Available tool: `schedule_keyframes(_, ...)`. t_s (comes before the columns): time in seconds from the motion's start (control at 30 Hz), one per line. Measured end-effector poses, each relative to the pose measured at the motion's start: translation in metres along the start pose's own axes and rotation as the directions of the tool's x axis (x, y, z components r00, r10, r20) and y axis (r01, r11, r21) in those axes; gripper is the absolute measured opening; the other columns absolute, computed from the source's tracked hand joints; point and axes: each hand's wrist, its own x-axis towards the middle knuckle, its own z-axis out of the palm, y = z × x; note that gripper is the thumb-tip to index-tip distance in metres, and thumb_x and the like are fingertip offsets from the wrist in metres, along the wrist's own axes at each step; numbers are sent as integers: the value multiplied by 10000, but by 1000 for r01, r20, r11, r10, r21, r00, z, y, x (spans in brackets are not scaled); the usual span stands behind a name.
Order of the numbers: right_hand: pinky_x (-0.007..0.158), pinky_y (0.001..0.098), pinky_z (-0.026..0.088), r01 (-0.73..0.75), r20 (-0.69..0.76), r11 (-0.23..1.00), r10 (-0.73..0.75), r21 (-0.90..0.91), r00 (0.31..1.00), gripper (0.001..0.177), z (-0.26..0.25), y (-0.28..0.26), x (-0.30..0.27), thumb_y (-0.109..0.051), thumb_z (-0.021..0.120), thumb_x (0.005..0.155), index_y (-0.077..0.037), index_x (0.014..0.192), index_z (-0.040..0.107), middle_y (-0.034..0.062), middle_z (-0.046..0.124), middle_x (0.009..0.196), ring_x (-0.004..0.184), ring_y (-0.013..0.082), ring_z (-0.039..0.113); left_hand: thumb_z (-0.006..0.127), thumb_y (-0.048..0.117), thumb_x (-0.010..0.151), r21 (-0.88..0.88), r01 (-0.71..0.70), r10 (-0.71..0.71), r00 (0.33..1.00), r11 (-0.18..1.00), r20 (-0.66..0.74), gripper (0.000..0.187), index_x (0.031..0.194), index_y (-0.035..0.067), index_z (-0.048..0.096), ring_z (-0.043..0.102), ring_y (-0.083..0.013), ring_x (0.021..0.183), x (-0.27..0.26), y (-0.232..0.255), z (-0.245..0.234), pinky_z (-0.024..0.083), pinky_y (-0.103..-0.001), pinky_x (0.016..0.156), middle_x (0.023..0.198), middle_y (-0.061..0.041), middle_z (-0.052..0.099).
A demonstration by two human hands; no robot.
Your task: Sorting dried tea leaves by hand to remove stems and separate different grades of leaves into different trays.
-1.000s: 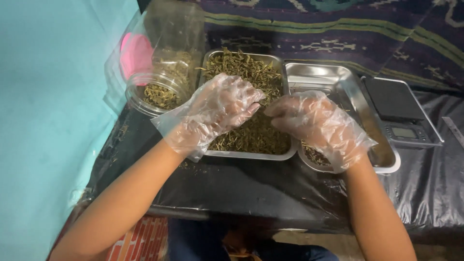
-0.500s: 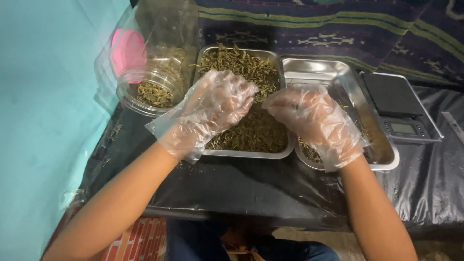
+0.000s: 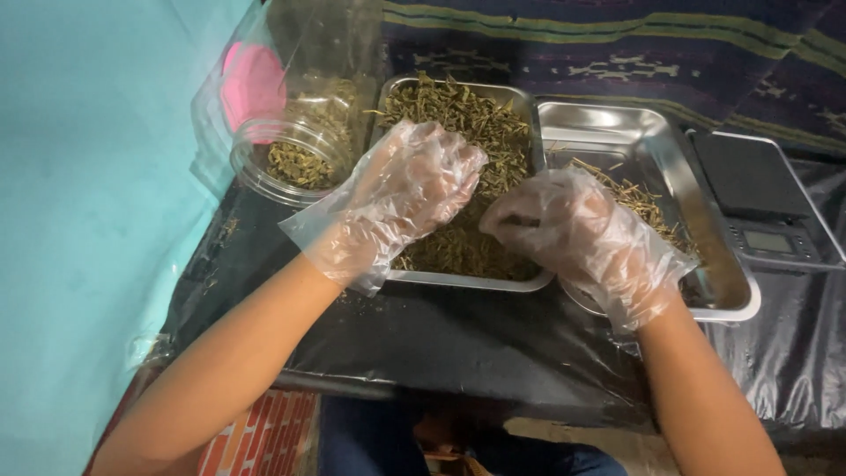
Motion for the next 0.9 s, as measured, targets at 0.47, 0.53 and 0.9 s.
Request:
schedule_keyframes(0.47,1196,508,577,98,-468,994,-107,-45,877,194,17,20,-2,-265,826,1141,-73,1170,833,110,845,1053,1167,299,823,473,337,1270,576,17,-188,953,818,238,427,1682,229,509,483,-227,1635,7,24,-12,339,-548,1425,1663,-39,566)
schedule_keyframes(0.53,1098,432,591,15,-410,983,-90,-183,908,136,10,13,-2,-254,795,1128,-123,1130,829,45,808,1039,1109,237,790,475,338,1269,642,-9,-195,950,766,245,415,1667,228,512,491,-225,1620,8,25,-8,348,-542,1414,1649,-39,570)
schedule_keyframes(0.9,788,520,717,150,-422,981,-189,-125,887,217,19,10,11,-283,921,1028,-135,1186,899,142,849,986,1012,374,844,486,343,1260,931,-223,-178,943,288,281,333,1568,224,534,542,-210,1512,-9,19,0,412,-501,1339,1552,-37,598)
